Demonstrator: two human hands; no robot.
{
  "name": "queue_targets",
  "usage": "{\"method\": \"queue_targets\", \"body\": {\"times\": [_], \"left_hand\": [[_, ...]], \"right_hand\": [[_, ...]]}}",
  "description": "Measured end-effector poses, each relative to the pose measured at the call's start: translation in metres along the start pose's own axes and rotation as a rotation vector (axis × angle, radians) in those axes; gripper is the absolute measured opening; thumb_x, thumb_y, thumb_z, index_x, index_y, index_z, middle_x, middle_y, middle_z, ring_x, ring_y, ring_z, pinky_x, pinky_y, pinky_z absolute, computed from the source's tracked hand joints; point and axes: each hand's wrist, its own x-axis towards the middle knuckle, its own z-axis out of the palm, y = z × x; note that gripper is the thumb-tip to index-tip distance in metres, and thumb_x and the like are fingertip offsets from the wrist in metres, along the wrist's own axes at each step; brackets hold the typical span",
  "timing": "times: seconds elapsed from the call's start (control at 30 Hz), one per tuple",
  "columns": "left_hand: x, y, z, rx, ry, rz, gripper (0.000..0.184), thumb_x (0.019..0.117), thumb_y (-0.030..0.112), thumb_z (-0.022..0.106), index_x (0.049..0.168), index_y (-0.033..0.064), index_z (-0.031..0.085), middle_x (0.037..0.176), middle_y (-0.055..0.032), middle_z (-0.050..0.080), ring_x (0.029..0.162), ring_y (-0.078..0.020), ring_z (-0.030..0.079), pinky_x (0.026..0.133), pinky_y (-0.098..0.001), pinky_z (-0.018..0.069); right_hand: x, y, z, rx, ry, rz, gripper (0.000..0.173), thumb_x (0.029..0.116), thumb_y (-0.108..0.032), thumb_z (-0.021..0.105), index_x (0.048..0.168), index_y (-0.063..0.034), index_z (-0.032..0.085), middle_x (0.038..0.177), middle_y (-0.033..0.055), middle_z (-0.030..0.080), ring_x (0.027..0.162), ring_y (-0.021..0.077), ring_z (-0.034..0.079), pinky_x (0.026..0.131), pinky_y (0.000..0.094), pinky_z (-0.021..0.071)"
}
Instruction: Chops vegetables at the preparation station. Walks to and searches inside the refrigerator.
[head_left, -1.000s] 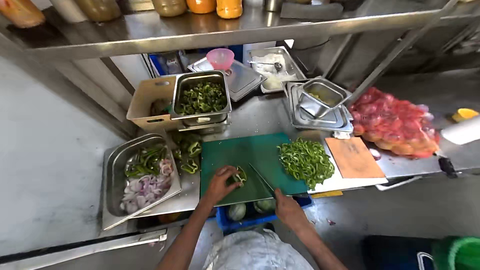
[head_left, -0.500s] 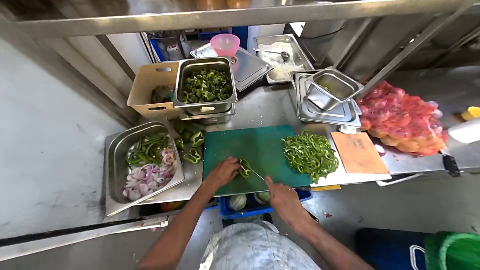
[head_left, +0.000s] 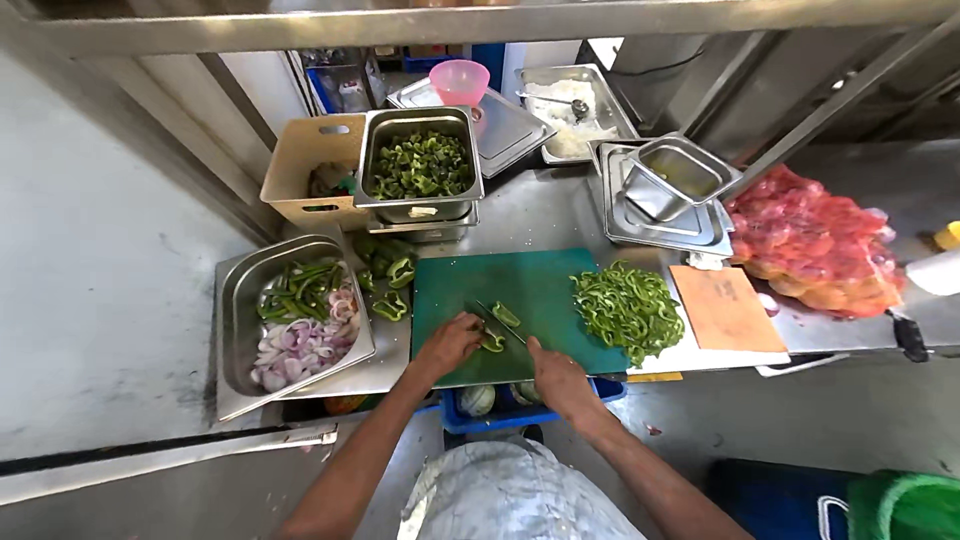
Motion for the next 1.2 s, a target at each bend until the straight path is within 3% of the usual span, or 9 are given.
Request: {"method": "queue_targets", "body": {"times": [0.13, 0.23, 0.4, 0.47, 0.6, 0.77, 0.93, 1.03, 1.2], "left_hand": [[-0.004, -0.002, 0.006, 0.006, 0.031, 0.033, 0.014, 0.0992, 0.010, 0.065, 0.098, 0.0066, 0.078, 0.110, -0.0089, 0.071, 0.112, -0.0235, 0.066, 0.104, -0.0367, 0.0530], [-0.005, -0.005, 0.010, -0.011, 0.025, 0.036, 0.016, 0.0992, 0.007, 0.063, 0.100, 0.0063, 0.079, 0.111, -0.0084, 0.073, 0.114, -0.0227, 0.066, 0.106, -0.0367, 0.0522], [-0.011, -0.005, 0.009, 0.003, 0.068, 0.024, 0.014, 0.0992, 0.013, 0.065, 0.098, 0.0089, 0.078, 0.109, -0.0068, 0.071, 0.113, -0.0220, 0.065, 0.102, -0.0368, 0.0538], [-0.014, -0.002, 0.009, -0.006, 0.088, 0.006, 0.013, 0.0984, 0.019, 0.068, 0.098, 0.0107, 0.079, 0.119, -0.0069, 0.068, 0.121, -0.0222, 0.061, 0.106, -0.0368, 0.0518], [-0.004, 0.002, 0.015, -0.023, 0.071, 0.053, 0.012, 0.0944, 0.022, 0.072, 0.096, 0.0106, 0.078, 0.149, -0.0024, 0.057, 0.151, -0.0219, 0.037, 0.124, -0.0410, 0.0351], [0.014, 0.006, 0.020, -0.054, 0.068, 0.035, 0.015, 0.0935, 0.025, 0.073, 0.098, 0.0106, 0.077, 0.122, -0.0048, 0.069, 0.124, -0.0194, 0.060, 0.109, -0.0362, 0.0503], [0.009, 0.022, 0.022, -0.064, 0.059, -0.121, 0.023, 0.0926, 0.031, 0.074, 0.094, 0.0086, 0.076, 0.108, -0.0066, 0.070, 0.110, -0.0206, 0.065, 0.100, -0.0366, 0.0541], [0.009, 0.024, 0.025, -0.054, 0.060, -0.148, 0.023, 0.0914, 0.032, 0.075, 0.094, 0.0089, 0.077, 0.106, -0.0069, 0.070, 0.108, -0.0219, 0.065, 0.099, -0.0378, 0.0547], [0.010, 0.023, 0.026, -0.060, 0.046, -0.140, 0.024, 0.0922, 0.031, 0.076, 0.092, 0.0072, 0.076, 0.107, -0.0077, 0.069, 0.109, -0.0225, 0.065, 0.099, -0.0376, 0.0549]], "right_hand": [[-0.021, -0.011, -0.004, -0.055, -0.067, -0.025, 0.053, 0.1032, -0.006, 0.046, 0.155, -0.0164, 0.038, 0.118, 0.0230, 0.069, 0.111, 0.0430, 0.068, 0.089, 0.0573, 0.0565], [0.008, -0.011, 0.026, 0.016, -0.049, -0.047, 0.055, 0.1030, -0.006, 0.047, 0.156, -0.0174, 0.038, 0.123, 0.0222, 0.067, 0.114, 0.0424, 0.067, 0.091, 0.0589, 0.0558], [0.005, -0.004, 0.005, 0.062, -0.048, -0.109, 0.051, 0.1005, -0.009, 0.051, 0.150, -0.0165, 0.041, 0.117, 0.0220, 0.069, 0.111, 0.0425, 0.068, 0.091, 0.0597, 0.0547], [-0.005, 0.003, -0.005, 0.094, -0.013, -0.091, 0.045, 0.1054, -0.014, 0.045, 0.150, -0.0169, 0.041, 0.113, 0.0205, 0.070, 0.109, 0.0403, 0.069, 0.091, 0.0570, 0.0555], [0.008, 0.017, -0.003, 0.105, -0.032, -0.005, 0.045, 0.1035, -0.016, 0.050, 0.148, -0.0159, 0.042, 0.113, 0.0215, 0.069, 0.108, 0.0413, 0.069, 0.089, 0.0578, 0.0557], [0.026, 0.026, 0.004, 0.107, 0.047, 0.051, 0.046, 0.1033, -0.016, 0.050, 0.149, -0.0170, 0.042, 0.113, 0.0216, 0.070, 0.107, 0.0420, 0.069, 0.088, 0.0588, 0.0560], [-0.011, 0.020, -0.007, 0.098, 0.055, 0.048, 0.039, 0.1059, -0.015, 0.045, 0.145, -0.0160, 0.044, 0.109, 0.0201, 0.070, 0.106, 0.0399, 0.070, 0.087, 0.0551, 0.0567], [-0.033, 0.011, -0.008, 0.041, -0.020, 0.024, 0.048, 0.1026, -0.011, 0.048, 0.150, -0.0158, 0.042, 0.114, 0.0225, 0.069, 0.109, 0.0423, 0.068, 0.089, 0.0570, 0.0558], [-0.010, 0.003, 0.017, 0.028, -0.066, 0.030, 0.049, 0.1019, -0.008, 0.049, 0.150, -0.0165, 0.042, 0.120, 0.0215, 0.068, 0.113, 0.0414, 0.067, 0.091, 0.0577, 0.0555]]}}
